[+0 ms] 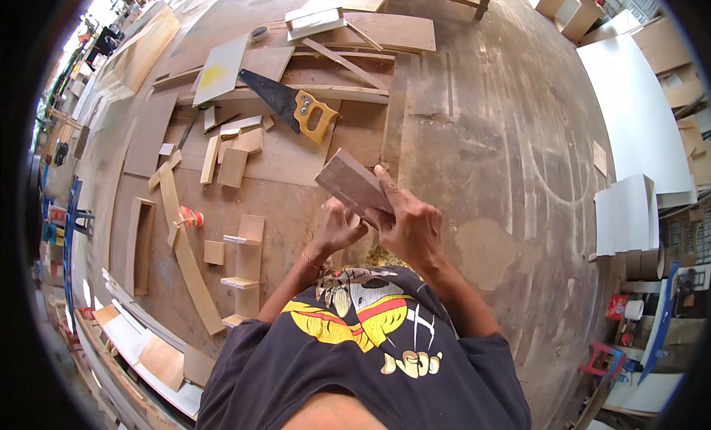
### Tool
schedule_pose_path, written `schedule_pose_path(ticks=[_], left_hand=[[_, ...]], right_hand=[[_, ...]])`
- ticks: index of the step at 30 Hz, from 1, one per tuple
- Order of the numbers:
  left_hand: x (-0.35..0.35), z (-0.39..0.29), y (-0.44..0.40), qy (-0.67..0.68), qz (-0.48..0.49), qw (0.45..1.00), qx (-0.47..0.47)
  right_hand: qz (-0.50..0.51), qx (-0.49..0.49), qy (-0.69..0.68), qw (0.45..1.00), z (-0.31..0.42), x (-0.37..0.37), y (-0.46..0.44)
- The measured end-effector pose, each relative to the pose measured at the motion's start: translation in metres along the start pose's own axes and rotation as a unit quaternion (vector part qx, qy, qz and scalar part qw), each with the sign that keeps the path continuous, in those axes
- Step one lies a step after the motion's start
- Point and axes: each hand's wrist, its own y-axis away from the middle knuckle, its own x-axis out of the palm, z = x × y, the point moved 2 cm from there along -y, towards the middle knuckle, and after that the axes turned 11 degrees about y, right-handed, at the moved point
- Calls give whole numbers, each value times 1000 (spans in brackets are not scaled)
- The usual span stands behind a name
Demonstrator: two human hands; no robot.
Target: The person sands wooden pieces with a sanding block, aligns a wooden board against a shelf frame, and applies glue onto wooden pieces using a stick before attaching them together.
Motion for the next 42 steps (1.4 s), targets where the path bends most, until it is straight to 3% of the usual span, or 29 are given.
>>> schedule_pose_path(ticks=[4, 7, 11, 15, 21, 23, 24, 29, 34, 36, 42], left_hand=[[-1, -10, 5, 67, -7, 996, -53], [6, -9, 11, 25, -45, 999, -16], [-1, 5, 14, 89, -26, 992, -87], [-3, 0, 13, 61, -36, 997, -6], [-2, 1, 22, 25, -64, 997, -42], [-5, 15, 21, 73, -67, 990, -102], [-7, 10, 19, 44, -70, 996, -46], [-4, -4, 16, 53, -61, 995, -55], [-5, 9, 21, 100, -60, 990, -84], [-7, 4, 22, 58, -67, 996, -26], [-5, 0, 25, 70, -83, 990, -87]], right_hand=[[-6, 30, 22, 999, -17, 11, -9], [-27, 24, 13, 999, -31, 26, -19], [-10, 7, -7, 1000, -10, 21, -5], [-16, 22, -7, 1000, -12, 20, -2], [-23, 20, -8, 999, -7, 21, -4], [-15, 10, -20, 1000, -2, 17, -2], [-17, 4, -32, 999, -1, 16, -1], [-20, 45, -18, 999, -16, 25, -17], [-8, 12, -12, 1000, -1, 20, -4], [11, 15, -27, 999, -1, 20, -2], [-21, 20, -11, 1000, -2, 28, -11]])
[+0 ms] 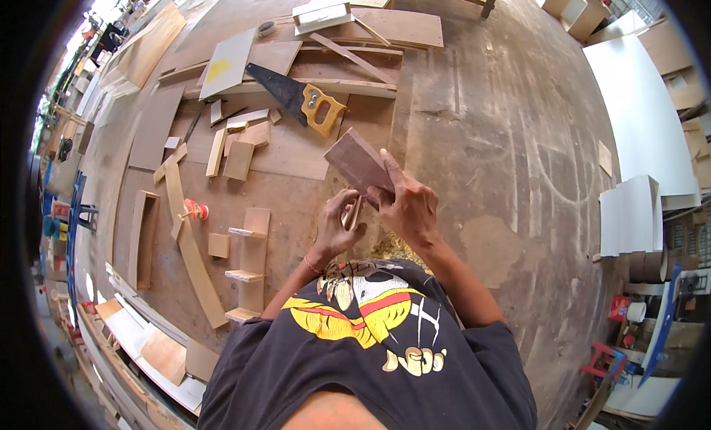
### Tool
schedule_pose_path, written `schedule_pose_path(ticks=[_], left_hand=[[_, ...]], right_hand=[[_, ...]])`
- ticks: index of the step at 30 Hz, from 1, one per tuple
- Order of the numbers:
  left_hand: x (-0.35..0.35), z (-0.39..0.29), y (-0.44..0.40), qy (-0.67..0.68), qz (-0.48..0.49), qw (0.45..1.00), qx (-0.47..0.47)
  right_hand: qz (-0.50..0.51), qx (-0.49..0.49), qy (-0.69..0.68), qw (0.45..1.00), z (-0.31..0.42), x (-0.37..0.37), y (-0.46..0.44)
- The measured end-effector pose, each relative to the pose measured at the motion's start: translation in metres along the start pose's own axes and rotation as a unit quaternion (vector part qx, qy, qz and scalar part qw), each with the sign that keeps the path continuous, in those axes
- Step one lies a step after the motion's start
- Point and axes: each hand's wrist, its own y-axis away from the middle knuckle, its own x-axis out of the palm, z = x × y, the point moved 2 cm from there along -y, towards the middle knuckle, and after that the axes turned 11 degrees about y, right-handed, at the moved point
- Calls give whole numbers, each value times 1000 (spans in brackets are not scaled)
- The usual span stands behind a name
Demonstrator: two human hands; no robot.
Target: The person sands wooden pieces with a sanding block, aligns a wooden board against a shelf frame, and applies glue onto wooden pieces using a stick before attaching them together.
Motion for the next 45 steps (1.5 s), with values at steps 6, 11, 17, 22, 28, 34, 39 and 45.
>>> schedule_pose_path(ticks=[6, 11, 17, 22, 28, 34, 39, 45], left_hand=[[-6, -1, 0, -16, -2, 999, 42], [-2, 2, 1, 53, -38, 998, -21], [-4, 8, 4, 30, -19, 999, 12], [-7, 9, 3, 14, -38, 999, 6], [-7, -7, 1, -73, -15, 994, 79], [-9, -2, 0, -89, -5, 988, 123], [-5, -6, 2, -97, -23, 991, 92], [-7, 11, -1, -105, 37, 990, 83]], right_hand=[[8, -4, -8, 1000, 1, 0, 4], [5, 9, -7, 1000, 8, -2, 2], [-6, 22, 1, 1000, 0, 7, -4], [9, 7, 11, 1000, 7, 1, 0], [28, 9, 14, 999, 1, 6, -9], [52, -13, 11, 999, 7, 0, -1], [-6, -21, 25, 999, 1, 6, -9], [44, -69, 7, 997, 16, -10, 15]])
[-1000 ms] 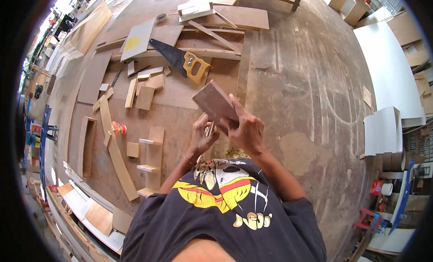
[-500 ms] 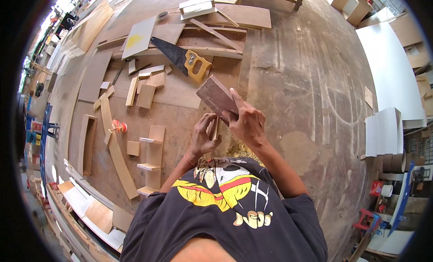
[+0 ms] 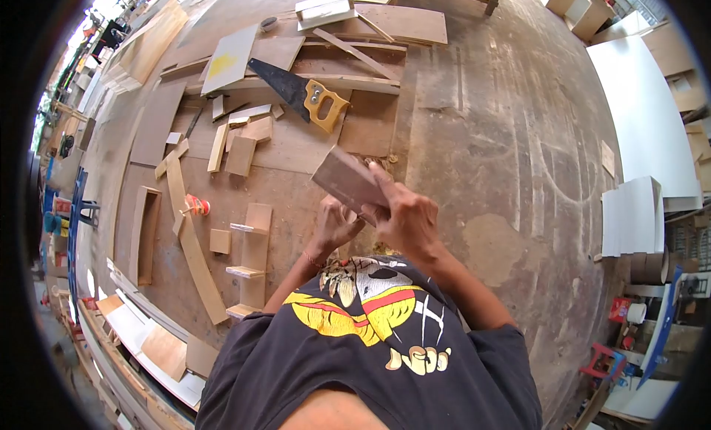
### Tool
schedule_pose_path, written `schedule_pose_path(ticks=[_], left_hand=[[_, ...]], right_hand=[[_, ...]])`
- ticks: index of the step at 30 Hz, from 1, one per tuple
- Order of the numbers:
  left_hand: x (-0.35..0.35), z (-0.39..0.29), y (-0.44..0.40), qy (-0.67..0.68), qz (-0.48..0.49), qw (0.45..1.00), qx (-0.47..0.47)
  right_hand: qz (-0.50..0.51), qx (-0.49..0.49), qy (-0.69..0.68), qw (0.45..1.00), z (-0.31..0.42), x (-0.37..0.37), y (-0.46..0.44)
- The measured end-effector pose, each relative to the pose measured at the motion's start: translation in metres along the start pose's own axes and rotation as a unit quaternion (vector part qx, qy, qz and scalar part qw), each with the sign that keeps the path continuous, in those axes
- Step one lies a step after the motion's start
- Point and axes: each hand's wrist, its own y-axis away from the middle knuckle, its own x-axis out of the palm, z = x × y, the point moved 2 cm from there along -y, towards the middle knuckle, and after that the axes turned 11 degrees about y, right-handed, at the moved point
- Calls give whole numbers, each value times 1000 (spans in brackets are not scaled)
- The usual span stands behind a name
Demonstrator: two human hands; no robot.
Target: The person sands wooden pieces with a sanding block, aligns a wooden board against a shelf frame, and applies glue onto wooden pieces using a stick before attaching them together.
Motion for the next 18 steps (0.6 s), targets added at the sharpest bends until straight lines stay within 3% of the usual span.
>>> schedule_pose_path(ticks=[3, 5, 8, 9, 15, 18], left_hand=[[6, -11, -4, 17, -29, 999, -12], [6, -7, -2, 60, -6, 997, -39], [7, 1, 1, 21, 27, 998, -57], [7, -1, 0, 14, 19, 1000, 16], [3, -14, -7, 98, -7, 995, 1], [5, -1, -2, 43, 11, 999, -28]], right_hand=[[-15, 53, 15, 998, -16, 8, -11], [-12, 45, 25, 999, -14, 7, -8], [2, 30, 15, 999, -8, 2, 1], [6, 27, 0, 1000, -7, -1, 2], [-27, 37, 3, 999, -13, 9, -6], [-10, 27, -8, 1000, -3, 1, -3]])
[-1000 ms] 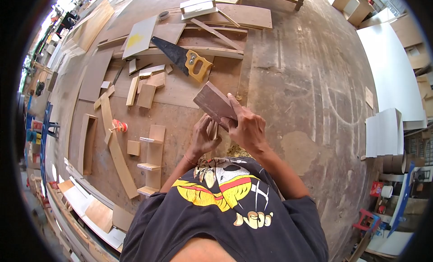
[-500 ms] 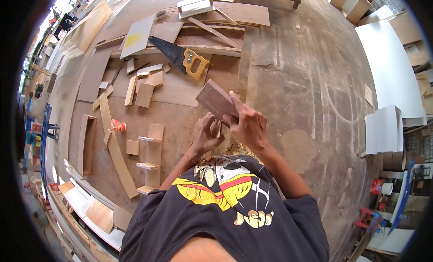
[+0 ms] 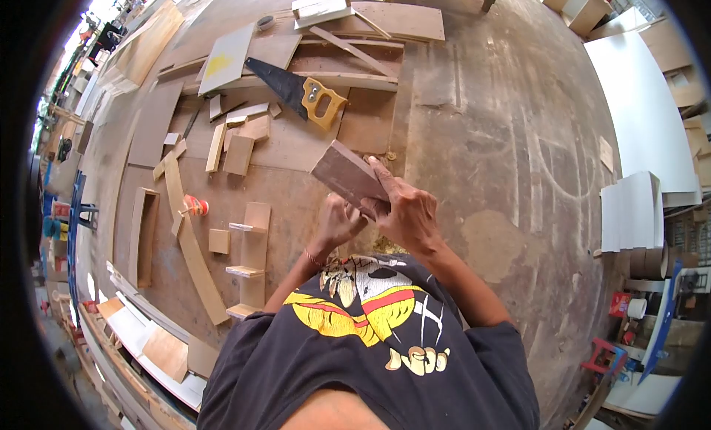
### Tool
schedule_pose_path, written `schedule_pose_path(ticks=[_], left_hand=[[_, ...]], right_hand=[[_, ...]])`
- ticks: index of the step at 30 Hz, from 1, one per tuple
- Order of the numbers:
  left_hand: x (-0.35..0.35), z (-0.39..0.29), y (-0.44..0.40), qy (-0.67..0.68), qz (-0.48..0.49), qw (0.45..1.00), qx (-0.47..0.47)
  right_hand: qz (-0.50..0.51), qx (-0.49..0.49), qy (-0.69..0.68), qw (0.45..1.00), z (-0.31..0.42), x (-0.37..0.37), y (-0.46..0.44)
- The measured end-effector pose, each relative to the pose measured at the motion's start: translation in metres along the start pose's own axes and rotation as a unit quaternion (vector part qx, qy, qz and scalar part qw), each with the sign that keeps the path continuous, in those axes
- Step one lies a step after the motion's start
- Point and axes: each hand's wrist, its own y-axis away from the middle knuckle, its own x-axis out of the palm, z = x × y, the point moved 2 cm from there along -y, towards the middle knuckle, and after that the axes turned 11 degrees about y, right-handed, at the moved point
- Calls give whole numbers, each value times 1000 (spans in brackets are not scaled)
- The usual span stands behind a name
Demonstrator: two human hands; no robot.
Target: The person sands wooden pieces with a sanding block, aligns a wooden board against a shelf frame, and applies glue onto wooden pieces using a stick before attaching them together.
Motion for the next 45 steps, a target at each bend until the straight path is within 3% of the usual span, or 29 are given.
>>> schedule_pose_path(ticks=[4, 7, 10, 14, 16, 20, 24, 26, 28, 30, 33, 36, 37, 40, 41, 42, 44, 45], left_hand=[[0, -3, 3, 27, 7, 998, -58], [-1, -6, -1, 11, -49, 998, 41], [-3, -8, 0, -12, -63, 998, -12], [-17, 4, 1, 112, -190, 975, 36], [-38, -3, 2, 81, -193, 977, -42], [-73, -4, 20, 167, -298, 937, -74], [-111, -16, 33, 253, -384, 886, -64], [-130, -17, 41, 275, -417, 866, 21], [-145, -31, 49, 282, -470, 836, 21], [-156, -34, 64, 335, -533, 773, 81], [-164, -45, 84, 352, -591, 716, 116], [-169, -61, 104, 330, -652, 665, 155], [-171, -67, 112, 298, -680, 651, 156], [-170, -83, 141, 233, -722, 618, 205], [-169, -87, 149, 228, -726, 615, 206], [-166, -91, 159, 214, -744, 591, 225], [-159, -97, 178, 194, -765, 562, 247], [-155, -100, 187, 179, -771, 553, 262]], right_hand=[[23, 0, -19, 1000, -1, 0, 4], [10, -14, 8, 1000, 1, 2, -3], [22, -26, -23, 999, 13, -5, -2], [73, -73, -57, 993, 23, -1, -11], [55, 8, -229, 972, 23, 10, -31], [110, 26, -267, 957, 46, 35, -79], [175, -24, -197, 964, 44, 125, -105], [211, -52, -161, 963, 42, 161, -115], [250, -80, -131, 956, 45, 188, -124], [266, -115, -119, 950, 47, 205, -136], [228, -174, -67, 956, 41, 234, -159], [258, -177, 3, 950, 41, 244, -180], [126, -267, -8, 955, 46, 239, -178], [127, -293, -105, 942, 59, 212, -175], [195, -264, -173, 929, 58, 211, -170], [199, -270, -175, 926, 56, 207, -162], [460, -139, -232, 846, 52, 210, -144], [465, -148, -231, 842, 52, 212, -139]])
